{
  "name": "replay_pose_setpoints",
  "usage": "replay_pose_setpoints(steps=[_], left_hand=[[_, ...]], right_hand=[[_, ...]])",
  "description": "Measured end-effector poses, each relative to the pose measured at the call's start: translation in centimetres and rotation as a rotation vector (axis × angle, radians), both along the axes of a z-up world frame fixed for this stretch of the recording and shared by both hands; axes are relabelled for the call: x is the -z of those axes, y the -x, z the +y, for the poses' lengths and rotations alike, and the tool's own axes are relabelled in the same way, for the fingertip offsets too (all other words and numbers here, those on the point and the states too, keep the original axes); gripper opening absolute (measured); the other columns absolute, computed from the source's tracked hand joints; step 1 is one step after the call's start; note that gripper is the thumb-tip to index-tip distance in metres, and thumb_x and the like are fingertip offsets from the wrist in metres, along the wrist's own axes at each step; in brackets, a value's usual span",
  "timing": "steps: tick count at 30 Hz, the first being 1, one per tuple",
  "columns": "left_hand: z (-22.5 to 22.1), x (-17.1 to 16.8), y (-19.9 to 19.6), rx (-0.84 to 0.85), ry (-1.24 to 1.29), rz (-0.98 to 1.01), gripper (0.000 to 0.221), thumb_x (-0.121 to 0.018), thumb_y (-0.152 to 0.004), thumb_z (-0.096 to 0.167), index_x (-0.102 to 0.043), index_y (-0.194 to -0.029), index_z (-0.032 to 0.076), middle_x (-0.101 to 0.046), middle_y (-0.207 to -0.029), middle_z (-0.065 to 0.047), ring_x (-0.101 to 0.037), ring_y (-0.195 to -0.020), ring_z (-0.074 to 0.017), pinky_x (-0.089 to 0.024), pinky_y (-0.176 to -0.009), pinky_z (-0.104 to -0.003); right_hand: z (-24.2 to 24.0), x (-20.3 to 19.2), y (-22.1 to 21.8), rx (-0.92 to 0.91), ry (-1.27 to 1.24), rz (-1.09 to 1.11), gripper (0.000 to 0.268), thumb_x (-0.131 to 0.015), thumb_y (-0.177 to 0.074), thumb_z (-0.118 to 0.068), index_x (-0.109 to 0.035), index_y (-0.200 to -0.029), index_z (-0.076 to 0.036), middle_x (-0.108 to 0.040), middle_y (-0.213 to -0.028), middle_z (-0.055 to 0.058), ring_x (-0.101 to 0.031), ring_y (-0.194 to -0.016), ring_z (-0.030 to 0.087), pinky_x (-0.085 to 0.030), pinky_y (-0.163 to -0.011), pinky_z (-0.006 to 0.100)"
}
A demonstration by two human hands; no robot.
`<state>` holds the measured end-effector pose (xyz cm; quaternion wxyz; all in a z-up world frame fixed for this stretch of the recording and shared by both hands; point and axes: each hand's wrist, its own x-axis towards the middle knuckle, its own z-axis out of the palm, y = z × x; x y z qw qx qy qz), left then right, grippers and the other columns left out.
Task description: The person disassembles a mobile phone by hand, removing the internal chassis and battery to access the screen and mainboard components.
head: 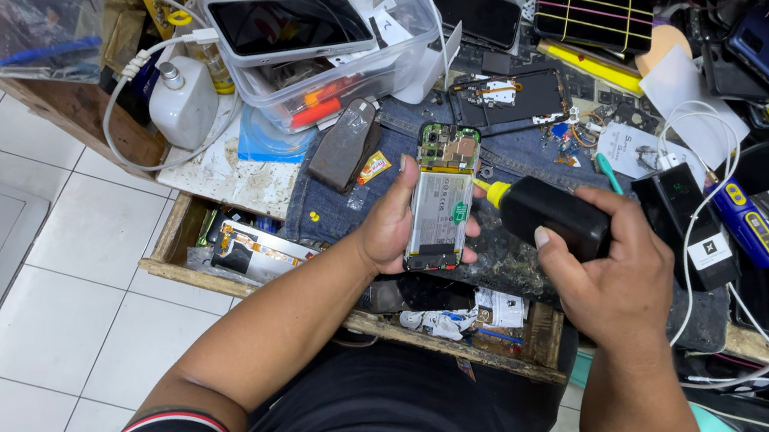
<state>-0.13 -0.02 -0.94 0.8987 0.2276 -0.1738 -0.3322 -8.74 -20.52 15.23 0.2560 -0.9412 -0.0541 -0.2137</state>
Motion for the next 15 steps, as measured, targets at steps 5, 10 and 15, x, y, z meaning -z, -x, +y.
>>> replay_pose_setpoints(steps=[5,10,15], left_hand=[[0.0,0.0,-0.1,-0.043,-0.016,0.032,0.100,-0.032,-0.093,0.084,-0.052,-0.141,-0.002,-0.065,-0.115,-0.019,-0.070,-0.101,-0.0295,-0.062,-0.087,-0.055],[0.1,-0.3,0.0,-0.041,0.023,0.028,0.099,-0.032,-0.095,0.083,-0.051,-0.144,0.000,-0.061,-0.127,-0.017,-0.069,-0.103,-0.0268,-0.062,-0.087,-0.054],[0.1,-0.8,0.0,-0.066,0.040,0.014,0.096,-0.032,-0.095,0.081,-0.049,-0.146,0.001,-0.058,-0.137,-0.013,-0.067,-0.104,-0.0251,-0.062,-0.087,-0.055]], right_hand=[[1.2,-0.5,0.0,-0.009,0.051,-0.019,0.047,-0.082,-0.083,-0.028,-0.066,-0.119,-0.001,-0.073,-0.100,0.018,-0.074,-0.086,0.031,-0.056,-0.075,0.039],[1.6,-0.5,0.2,-0.051,0.048,-0.038,0.044,-0.082,-0.084,-0.025,-0.066,-0.118,-0.001,-0.073,-0.100,0.018,-0.074,-0.087,0.031,-0.057,-0.076,0.039],[1.8,-0.4,0.9,-0.023,0.039,-0.010,0.044,-0.081,-0.084,-0.024,-0.067,-0.118,-0.001,-0.073,-0.096,0.018,-0.074,-0.082,0.030,-0.056,-0.073,0.039]])
